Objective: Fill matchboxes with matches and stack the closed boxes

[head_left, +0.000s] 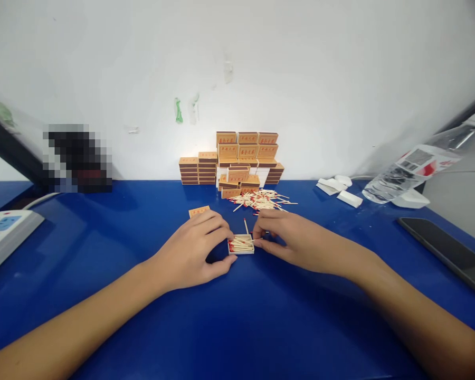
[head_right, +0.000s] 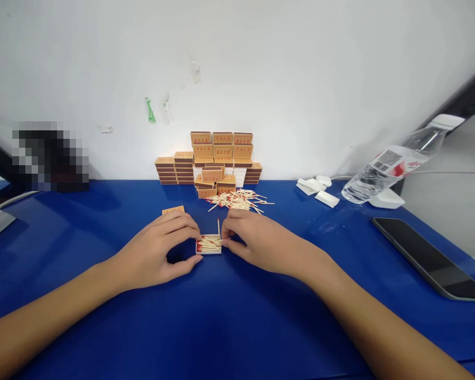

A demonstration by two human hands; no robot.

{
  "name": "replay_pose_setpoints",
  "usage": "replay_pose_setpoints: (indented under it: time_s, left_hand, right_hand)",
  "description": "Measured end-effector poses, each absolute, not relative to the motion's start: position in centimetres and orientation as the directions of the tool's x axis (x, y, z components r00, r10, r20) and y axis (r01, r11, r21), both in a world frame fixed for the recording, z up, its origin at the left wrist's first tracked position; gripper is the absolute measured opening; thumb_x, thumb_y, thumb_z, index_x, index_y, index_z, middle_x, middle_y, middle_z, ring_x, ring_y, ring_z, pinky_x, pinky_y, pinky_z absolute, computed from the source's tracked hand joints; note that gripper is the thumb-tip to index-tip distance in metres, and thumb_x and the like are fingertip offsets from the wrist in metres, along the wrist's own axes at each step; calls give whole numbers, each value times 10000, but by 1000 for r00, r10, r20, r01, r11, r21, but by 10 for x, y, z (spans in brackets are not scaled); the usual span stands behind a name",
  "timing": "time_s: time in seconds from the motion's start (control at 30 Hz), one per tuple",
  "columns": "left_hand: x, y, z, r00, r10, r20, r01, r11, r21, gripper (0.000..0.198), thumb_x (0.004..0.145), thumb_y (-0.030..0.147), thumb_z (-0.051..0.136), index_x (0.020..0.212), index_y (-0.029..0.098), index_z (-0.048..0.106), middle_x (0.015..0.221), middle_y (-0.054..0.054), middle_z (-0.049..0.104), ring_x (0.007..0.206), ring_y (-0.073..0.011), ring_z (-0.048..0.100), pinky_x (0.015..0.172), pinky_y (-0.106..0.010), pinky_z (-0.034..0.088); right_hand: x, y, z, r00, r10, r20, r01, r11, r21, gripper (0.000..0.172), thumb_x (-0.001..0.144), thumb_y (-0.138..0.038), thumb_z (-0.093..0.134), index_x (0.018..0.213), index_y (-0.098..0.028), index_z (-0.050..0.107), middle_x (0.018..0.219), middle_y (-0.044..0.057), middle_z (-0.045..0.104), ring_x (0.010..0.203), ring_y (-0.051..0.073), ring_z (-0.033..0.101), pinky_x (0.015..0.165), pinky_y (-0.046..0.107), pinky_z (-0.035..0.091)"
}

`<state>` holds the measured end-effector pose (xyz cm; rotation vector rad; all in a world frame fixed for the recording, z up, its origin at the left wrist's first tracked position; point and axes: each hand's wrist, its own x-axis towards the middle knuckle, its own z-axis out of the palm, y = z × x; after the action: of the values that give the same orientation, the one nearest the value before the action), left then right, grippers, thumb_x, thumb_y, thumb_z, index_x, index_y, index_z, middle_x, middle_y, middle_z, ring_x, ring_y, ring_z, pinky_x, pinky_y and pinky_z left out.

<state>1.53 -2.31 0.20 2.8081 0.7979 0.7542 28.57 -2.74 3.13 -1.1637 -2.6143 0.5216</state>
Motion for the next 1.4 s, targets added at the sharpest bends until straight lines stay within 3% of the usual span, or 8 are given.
replay_pose_setpoints:
  time_s: [0.23,0.33,0.5,0.73,1.07,1.4]
  left_hand:
    - [16,-23,0,736,481,477,407,-877,256,182,1001,292,662,1124,172,722,1084,-90,722,1038,-238,673,983,-430,557]
    - [16,-23,1,723,502,475,420,-865,276,174,1011,269,644,1128,166,719,1054,-85,722,1021,-232,670,952,-417,556]
    - [18,-23,4,679,544,493,474,-838,271,112,1013,253,618,976,171,684,962,-59,708,946,-222,654,1019,-473,511]
    - [18,-23,4,691,537,484,446,-844,299,122,1014,191,588,927,185,675,966,-49,700,947,-208,643,942,-409,521]
    - [17,-22,1,689,585,428,432,-805,406,94,1030,213,604,988,192,685,1040,-56,694,1005,-207,643,919,-375,526]
    - [18,-24,0,664,593,456,473,-805,358,117,1033,255,611,1085,195,697,1107,-68,710,1067,-231,647,1030,-452,517]
  right_hand:
    - [281,-31,31,-595,778,203,682,622,-385,115,1041,-243,606,991,-216,706,1013,53,670,868,186,626,776,335,480]
    - [277,-34,30,-612,765,199,660,633,-404,105,1032,-236,629,989,-214,722,999,46,663,828,170,623,733,317,473]
    - [270,-37,24,-629,750,204,641,649,-410,93,1017,-188,641,1011,-199,733,1012,49,656,832,163,625,737,308,473]
    - [271,-35,20,-640,747,180,643,649,-408,111,1031,-193,618,1026,-194,728,1023,55,651,841,169,624,745,313,473]
    - [273,-32,20,-619,767,172,665,627,-405,98,1033,-214,612,967,-199,682,1013,49,659,832,166,614,740,309,462]
    - [273,-30,18,-582,789,198,702,610,-367,97,1029,-227,620,943,-209,661,995,56,666,818,181,621,731,320,462]
